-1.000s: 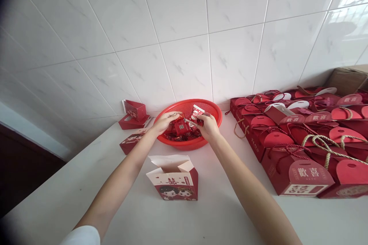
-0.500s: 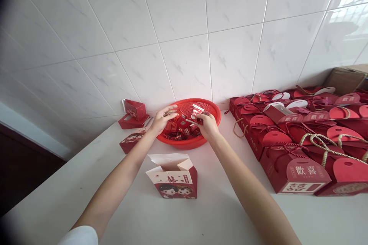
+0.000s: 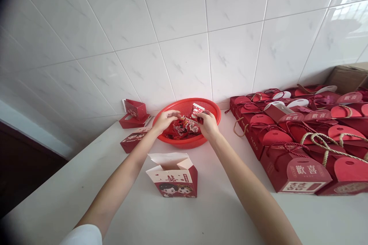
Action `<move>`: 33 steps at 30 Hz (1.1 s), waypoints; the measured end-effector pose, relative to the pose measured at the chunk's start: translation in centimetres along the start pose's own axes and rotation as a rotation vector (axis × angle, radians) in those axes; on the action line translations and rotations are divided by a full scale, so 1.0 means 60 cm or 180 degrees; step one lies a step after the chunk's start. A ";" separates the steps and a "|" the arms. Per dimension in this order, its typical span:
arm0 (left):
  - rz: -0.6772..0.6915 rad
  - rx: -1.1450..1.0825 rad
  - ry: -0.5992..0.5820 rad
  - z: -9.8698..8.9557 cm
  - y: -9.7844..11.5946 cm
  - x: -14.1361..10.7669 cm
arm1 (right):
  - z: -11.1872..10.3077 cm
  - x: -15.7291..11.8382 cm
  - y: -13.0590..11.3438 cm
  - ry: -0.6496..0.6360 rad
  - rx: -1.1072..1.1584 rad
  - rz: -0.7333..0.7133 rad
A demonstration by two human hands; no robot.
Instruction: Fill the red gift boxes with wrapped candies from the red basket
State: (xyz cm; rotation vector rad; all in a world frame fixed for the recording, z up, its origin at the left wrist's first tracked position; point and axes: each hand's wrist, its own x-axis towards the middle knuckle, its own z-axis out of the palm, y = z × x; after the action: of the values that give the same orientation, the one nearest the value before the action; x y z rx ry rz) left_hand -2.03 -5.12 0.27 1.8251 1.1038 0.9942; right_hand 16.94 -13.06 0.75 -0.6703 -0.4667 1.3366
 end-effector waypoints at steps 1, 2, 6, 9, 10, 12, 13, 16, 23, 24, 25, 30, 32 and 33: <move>-0.0004 0.0134 -0.0083 0.001 -0.002 0.000 | 0.000 0.000 0.000 0.0025 -0.0018 0.0001; 0.0009 0.0271 -0.0194 0.003 -0.003 0.000 | 0.000 0.001 0.001 0.0045 -0.0025 0.0000; 0.0059 0.0994 -0.0678 0.008 0.000 -0.002 | -0.002 0.004 0.002 0.0075 -0.0006 -0.0071; 0.0089 0.1455 -0.0796 0.009 0.007 -0.004 | -0.003 0.004 0.002 0.0064 -0.0027 -0.0127; 0.0141 0.1498 -0.0754 0.008 0.009 -0.005 | -0.003 0.004 0.002 0.0044 -0.0017 -0.0134; 0.0250 0.1533 -0.0615 0.008 0.014 -0.007 | -0.002 0.003 0.002 -0.0006 0.0019 -0.0141; 0.0278 0.1574 -0.0551 0.008 0.016 -0.008 | -0.002 0.002 0.001 -0.0019 0.0037 -0.0147; 0.0240 0.1781 -0.0415 0.009 0.022 -0.010 | 0.000 0.001 0.000 0.0043 0.0045 -0.0134; 0.0143 0.1798 0.0188 0.003 0.014 -0.006 | -0.001 0.003 -0.002 0.0144 0.0155 -0.0130; 0.0120 0.1812 0.0291 0.001 0.012 -0.005 | 0.000 0.003 -0.002 0.0136 0.0165 -0.0111; 0.0118 0.1848 0.0413 -0.001 0.011 -0.004 | 0.000 0.002 -0.003 0.0146 0.0169 -0.0087; 0.0798 0.1869 0.0322 0.005 0.028 -0.005 | 0.007 0.000 -0.004 0.0341 0.0233 -0.0109; 0.0929 0.1715 -0.0430 0.020 0.039 -0.008 | 0.009 0.000 -0.003 0.0413 0.0248 -0.0182; 0.0901 0.1664 -0.0841 0.029 0.044 -0.009 | 0.009 0.000 -0.003 0.0435 0.0255 -0.0210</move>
State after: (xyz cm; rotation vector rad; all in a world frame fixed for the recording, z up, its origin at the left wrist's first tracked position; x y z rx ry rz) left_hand 0.19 -6.88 1.76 2.5064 1.0194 0.6177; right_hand 16.70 -12.98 1.27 -0.6696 -0.3208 1.2320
